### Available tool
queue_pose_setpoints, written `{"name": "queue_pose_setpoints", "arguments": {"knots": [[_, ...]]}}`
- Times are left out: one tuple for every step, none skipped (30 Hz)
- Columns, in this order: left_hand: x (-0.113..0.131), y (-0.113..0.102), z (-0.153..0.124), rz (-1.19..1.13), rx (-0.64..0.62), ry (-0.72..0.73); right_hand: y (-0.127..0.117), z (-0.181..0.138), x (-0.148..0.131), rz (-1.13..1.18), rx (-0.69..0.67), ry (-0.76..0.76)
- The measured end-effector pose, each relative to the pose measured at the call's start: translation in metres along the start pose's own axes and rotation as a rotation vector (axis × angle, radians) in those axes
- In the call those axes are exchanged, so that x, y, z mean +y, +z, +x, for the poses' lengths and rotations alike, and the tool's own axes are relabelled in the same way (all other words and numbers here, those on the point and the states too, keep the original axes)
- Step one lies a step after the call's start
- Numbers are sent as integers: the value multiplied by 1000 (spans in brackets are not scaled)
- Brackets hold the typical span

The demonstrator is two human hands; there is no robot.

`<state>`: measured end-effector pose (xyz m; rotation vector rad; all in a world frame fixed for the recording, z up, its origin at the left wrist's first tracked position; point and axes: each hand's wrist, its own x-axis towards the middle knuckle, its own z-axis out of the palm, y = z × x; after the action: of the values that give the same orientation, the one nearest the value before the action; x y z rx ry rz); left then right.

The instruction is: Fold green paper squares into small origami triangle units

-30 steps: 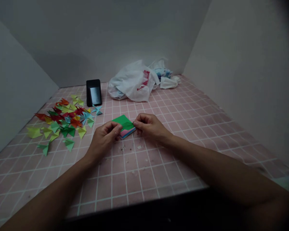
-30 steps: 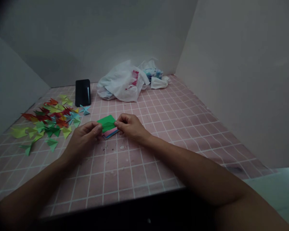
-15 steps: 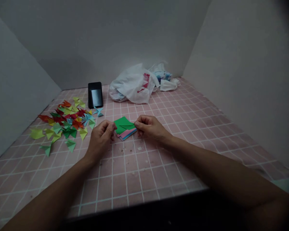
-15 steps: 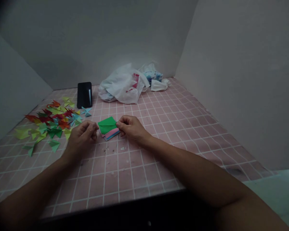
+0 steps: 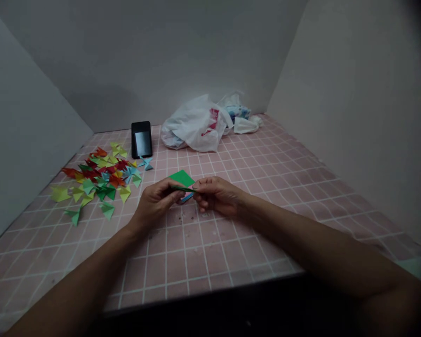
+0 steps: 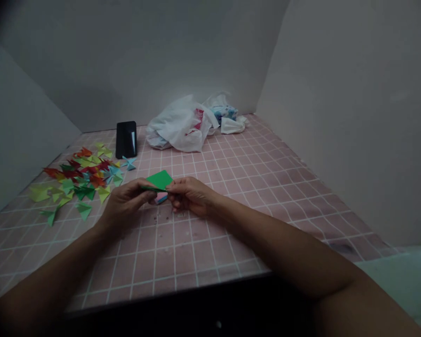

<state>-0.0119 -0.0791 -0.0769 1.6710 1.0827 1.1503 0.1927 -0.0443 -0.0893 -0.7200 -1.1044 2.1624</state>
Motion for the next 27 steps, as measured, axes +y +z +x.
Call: {"name": "queue_pose_setpoints", "arguments": {"knots": [[2,1,-1,-12,35,-39,1,0,1,-44,20,-37],[4,1,-1,-30,65,-71,2,0,2,-91,53,-91],[4,3,-2,-45,81,-102,3,0,4,-148,84,-144],[4,4,-2,-64,87,-133,4,0,5,-217,84,-177],[2,6,-2,-83,83,-155,4,0,6,-276,84,-203],[1,7,-2,-107,82,-180,3,1,7,-316,78,-216],[-1,8,-3,-138,83,-206,2,1,8,-342,72,-220],[-3,8,-3,-173,78,-231,1,2,8,-354,70,-221],[-4,9,-3,-209,71,-251,0,2,9,-357,71,-222],[-5,8,-3,-248,64,-265,0,2,8,-357,72,-223],[-6,8,-2,-289,62,-274,-1,2,8,-354,70,-224],[-7,8,-2,-334,68,-280,-1,2,7,-348,68,-227],[-7,7,-2,-379,79,-288,-1,2,7,-339,67,-228],[-8,7,-1,-422,93,-297,-1,2,6,-329,68,-229],[-8,7,-1,-456,103,-305,-1,2,6,-321,71,-229],[-9,7,-1,-475,106,-314,-1,2,6,-315,74,-230],[-9,7,0,-477,99,-320,-1,2,6,-313,79,-231],[-10,7,0,-464,84,-324,0,2,6,-316,86,-234],[-10,7,0,-443,68,-327,0,2,7,-321,95,-237],[-10,7,0,-421,53,-329,0,1,7,-330,101,-239],[-10,7,0,-401,41,-332,1,1,8,-339,104,-239],[-9,7,0,-385,37,-332,2,1,8,-344,104,-237],[-9,7,0,-372,38,-334,2,1,9,-346,100,-231],[-8,7,0,-358,46,-337,3,1,9,-345,95,-221],[-7,7,0,-339,57,-342,4,0,10,-343,91,-211],[-6,7,0,-320,69,-348,4,0,10,-340,90,-206],[-5,7,-1,-302,80,-353,5,0,11,-340,91,-206]]}}
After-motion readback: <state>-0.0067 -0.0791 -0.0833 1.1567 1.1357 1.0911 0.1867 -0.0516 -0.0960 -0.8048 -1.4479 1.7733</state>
